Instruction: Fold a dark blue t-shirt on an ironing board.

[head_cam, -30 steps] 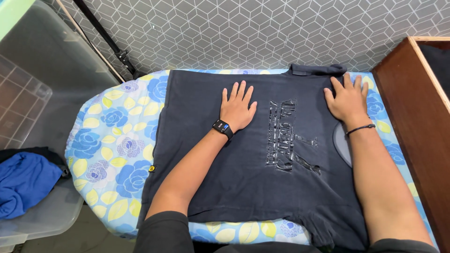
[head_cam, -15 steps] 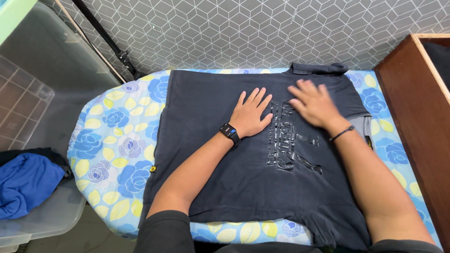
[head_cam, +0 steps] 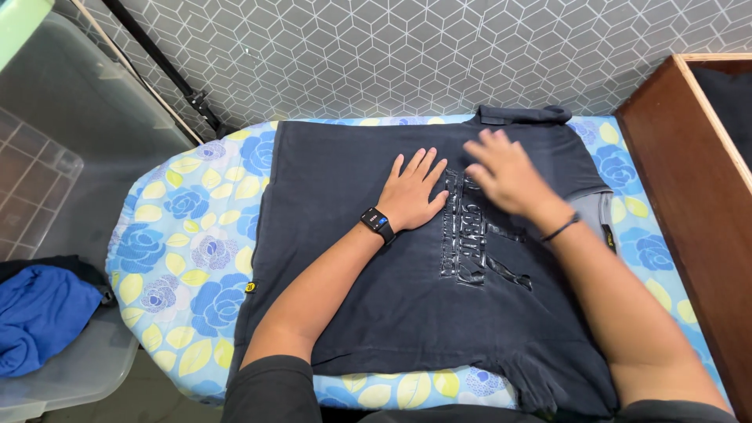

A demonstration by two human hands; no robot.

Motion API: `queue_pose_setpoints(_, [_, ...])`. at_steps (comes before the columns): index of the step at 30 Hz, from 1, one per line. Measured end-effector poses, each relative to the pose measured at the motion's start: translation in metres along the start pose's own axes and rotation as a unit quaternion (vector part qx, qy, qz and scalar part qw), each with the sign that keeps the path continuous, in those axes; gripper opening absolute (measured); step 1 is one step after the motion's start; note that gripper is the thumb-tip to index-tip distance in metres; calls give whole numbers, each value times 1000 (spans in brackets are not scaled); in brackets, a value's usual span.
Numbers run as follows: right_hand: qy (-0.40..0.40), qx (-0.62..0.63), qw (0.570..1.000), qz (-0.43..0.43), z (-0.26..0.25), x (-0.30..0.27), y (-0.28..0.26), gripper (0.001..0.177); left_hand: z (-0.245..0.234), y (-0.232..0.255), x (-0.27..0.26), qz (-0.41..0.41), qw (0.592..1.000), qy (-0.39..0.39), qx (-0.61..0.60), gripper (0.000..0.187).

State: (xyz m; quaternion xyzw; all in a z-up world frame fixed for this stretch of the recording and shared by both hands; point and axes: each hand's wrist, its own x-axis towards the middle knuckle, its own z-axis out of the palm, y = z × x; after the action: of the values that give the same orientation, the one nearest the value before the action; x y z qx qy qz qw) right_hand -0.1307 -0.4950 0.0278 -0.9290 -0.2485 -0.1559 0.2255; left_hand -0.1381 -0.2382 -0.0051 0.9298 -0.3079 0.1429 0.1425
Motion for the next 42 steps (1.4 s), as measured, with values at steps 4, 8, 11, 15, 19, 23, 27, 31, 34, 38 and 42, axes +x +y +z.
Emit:
queue_pose_setpoints(4, [-98, -70, 993, -3, 14, -3, -5, 56, 1, -2, -2, 9, 1000, 4, -1, 68])
queue_pose_setpoints(8, [-80, -148, 985, 39, -4, -11, 40, 63, -13, -17, -4, -1, 1000, 27, 4, 63])
queue_pose_setpoints(11, [-56, -152, 979, 123, -19, -21, 74, 66, -34, -59, -13, -31, 997, 73, 15, 56])
queue_pose_setpoints(15, [-67, -152, 954, 248, -38, -25, 81, 67, -48, -164, -41, -76, 990, 113, 39, 48])
queue_pose_setpoints(19, [-37, -157, 956, 244, -33, -24, 84, 71, -41, -231, -66, -182, 974, 122, 57, 53])
queue_pose_setpoints(23, [-7, -187, 937, 295, -30, -26, 92, 80, -38, -229, -64, -217, 954, 131, 160, 50])
queue_pose_setpoints(27, [61, -271, 910, 308, -27, -31, 99, 79, -70, -170, -40, -191, 909, 56, 366, 35])
queue_pose_setpoints(31, [103, -297, 927, 207, -28, -31, 86, 65, -56, -119, -3, -37, 997, 50, 45, 47])
queue_pose_setpoints(34, [41, -171, 954, 242, -20, -26, 86, 55, -30, -80, 34, 88, 988, 127, -27, 49])
queue_pose_setpoints(38, [96, -186, 962, 173, -3, -31, 106, 55, 2, -42, 72, 72, 985, 112, -107, 25])
queue_pose_setpoints(42, [122, -218, 951, 183, 5, -32, 129, 66, 28, -23, 82, -7, 985, 145, -95, 22])
